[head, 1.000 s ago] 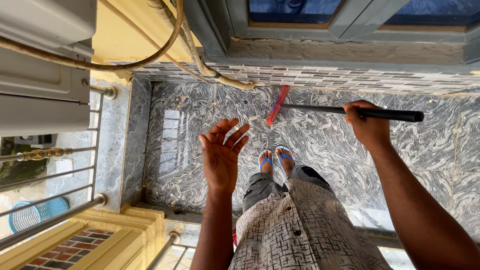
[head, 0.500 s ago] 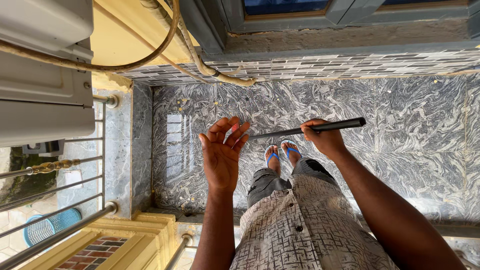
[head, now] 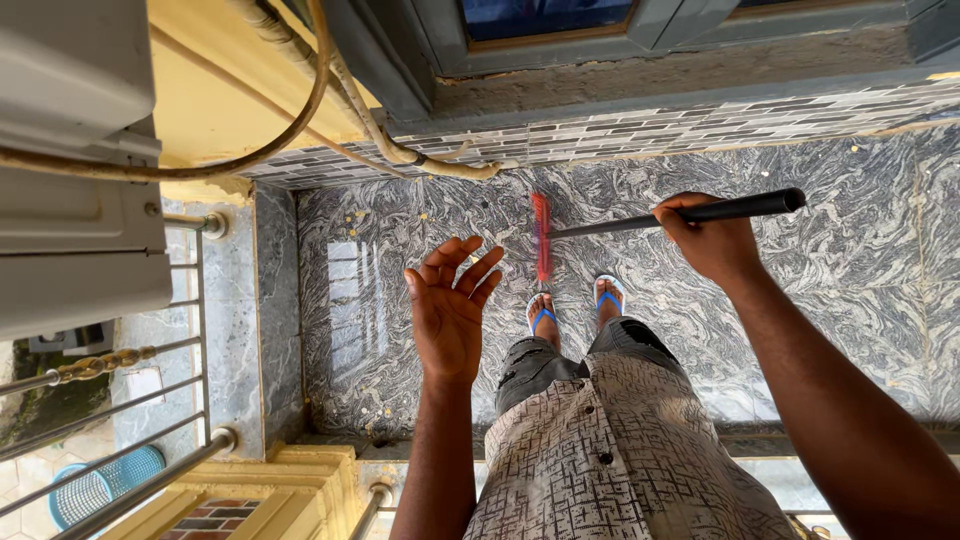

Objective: The person sweeps a tiled floor with a broom, moving debris toward a corner. They then use a dustpan to collect the swept debris.

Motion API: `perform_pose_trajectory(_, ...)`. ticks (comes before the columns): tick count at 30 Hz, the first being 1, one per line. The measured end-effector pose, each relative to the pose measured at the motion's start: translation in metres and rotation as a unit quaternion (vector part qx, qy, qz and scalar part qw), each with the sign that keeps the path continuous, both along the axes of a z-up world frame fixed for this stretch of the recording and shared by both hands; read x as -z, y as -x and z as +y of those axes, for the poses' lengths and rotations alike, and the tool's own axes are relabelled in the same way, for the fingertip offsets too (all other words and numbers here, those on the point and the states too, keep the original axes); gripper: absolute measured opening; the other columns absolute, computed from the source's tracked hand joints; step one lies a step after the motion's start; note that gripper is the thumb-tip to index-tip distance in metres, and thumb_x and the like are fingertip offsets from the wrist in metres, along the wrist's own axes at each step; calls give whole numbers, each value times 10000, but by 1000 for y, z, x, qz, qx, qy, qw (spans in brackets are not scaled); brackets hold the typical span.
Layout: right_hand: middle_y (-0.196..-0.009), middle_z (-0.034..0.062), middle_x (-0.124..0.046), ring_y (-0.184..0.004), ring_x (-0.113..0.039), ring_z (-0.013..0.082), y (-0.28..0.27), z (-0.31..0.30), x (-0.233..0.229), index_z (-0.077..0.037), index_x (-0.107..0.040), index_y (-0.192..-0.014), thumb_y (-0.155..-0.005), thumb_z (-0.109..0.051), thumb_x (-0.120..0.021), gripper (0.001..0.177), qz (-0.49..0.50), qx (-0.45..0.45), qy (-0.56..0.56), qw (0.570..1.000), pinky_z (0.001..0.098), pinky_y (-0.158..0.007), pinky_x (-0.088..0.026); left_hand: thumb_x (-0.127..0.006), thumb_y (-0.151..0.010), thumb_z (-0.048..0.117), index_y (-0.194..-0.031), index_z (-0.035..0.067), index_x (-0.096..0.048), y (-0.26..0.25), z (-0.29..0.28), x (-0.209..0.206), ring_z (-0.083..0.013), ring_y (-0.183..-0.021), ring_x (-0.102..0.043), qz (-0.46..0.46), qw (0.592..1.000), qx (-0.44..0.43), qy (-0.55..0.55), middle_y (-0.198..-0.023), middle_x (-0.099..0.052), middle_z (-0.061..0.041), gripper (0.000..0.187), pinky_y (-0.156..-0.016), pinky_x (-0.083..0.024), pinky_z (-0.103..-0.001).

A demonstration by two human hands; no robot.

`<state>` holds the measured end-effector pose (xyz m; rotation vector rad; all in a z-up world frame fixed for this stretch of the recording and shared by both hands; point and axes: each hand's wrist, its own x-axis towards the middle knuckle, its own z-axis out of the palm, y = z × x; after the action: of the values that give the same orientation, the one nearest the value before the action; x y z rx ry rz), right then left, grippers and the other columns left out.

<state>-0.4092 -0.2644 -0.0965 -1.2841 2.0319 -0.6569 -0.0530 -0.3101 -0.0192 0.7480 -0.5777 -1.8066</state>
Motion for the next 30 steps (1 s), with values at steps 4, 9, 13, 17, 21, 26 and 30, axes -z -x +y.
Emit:
perform_pose_trajectory(4, -831, 47, -748, -737, -719, 118, 10, -2, 21, -72, -758, -1099, -1013, -227, -694, 189, -99, 87, 18, 991, 263, -665, -574, -302, -1090, 594, -1388, 45, -517, 18, -6, -4, -396, -1330, -594, -8, 1000, 14, 10, -1424, -576, -195, 661, -1091, -502, -501)
perform_pose_trajectory(9, -859, 22, -759, -773, -741, 94, 12, 9, 62, -74, -738, -1105, -985, -253, -692, 221, -179, 139, 86, 970, 242, -705, -596, -299, -1087, 596, -1391, 40, -513, 43, -9, -5, -396, -1333, -594, -20, 1000, 19, 10, -1432, -571, -194, 669, -1091, -501, -503)
perform_pose_trajectory(13, -768, 43, -723, -680, -673, 122, 35, 21, 58, -66, -762, -1053, -1001, -251, -704, 201, -67, 116, 75, 988, 282, -621, -513, -321, -1083, 602, -1402, 42, -512, 71, -7, -6, -394, -1326, -595, -19, 1000, 17, 9, -1435, -572, -193, 672, -1085, -501, -498)
perform_pose_trajectory(17, -728, 44, -699, -639, -652, 131, 89, 43, 41, -60, -765, -1032, -1016, -243, -693, 197, -23, 129, 65, 989, 297, -599, -500, -340, -1086, 603, -1404, 46, -515, 115, 3, -6, -397, -1328, -595, -13, 1000, 20, 15, -1438, -578, -189, 664, -1087, -499, -495)
perform_pose_trajectory(21, -759, 15, -715, -689, -683, 97, 144, 64, 33, -53, -765, -1045, -1002, -232, -686, 201, -72, 137, 78, 985, 247, -634, -531, -331, -1091, 600, -1400, 47, -517, 160, 19, -7, -400, -1327, -597, -5, 999, 29, 21, -1439, -577, -180, 660, -1094, -494, -499)
perform_pose_trajectory(26, -830, -29, -738, -720, -699, 61, 173, 80, 49, -63, -747, -1092, -979, -247, -738, 215, -284, 208, 123, 928, 207, -672, -592, -316, -1092, 599, -1398, 51, -514, 202, 45, -9, -398, -1336, -595, 7, 999, 28, 27, -1444, -573, -183, 658, -1098, -492, -497)
perform_pose_trajectory(30, -723, 30, -690, -617, -593, 77, 168, 96, 47, -63, -782, -1087, -958, -219, -765, 202, -158, 109, 38, 981, 236, -538, -457, -305, -1097, 599, -1399, 43, -520, 220, 67, -9, -400, -1333, -594, 3, 1000, 6, 16, -1435, -573, -198, 669, -1093, -497, -490)
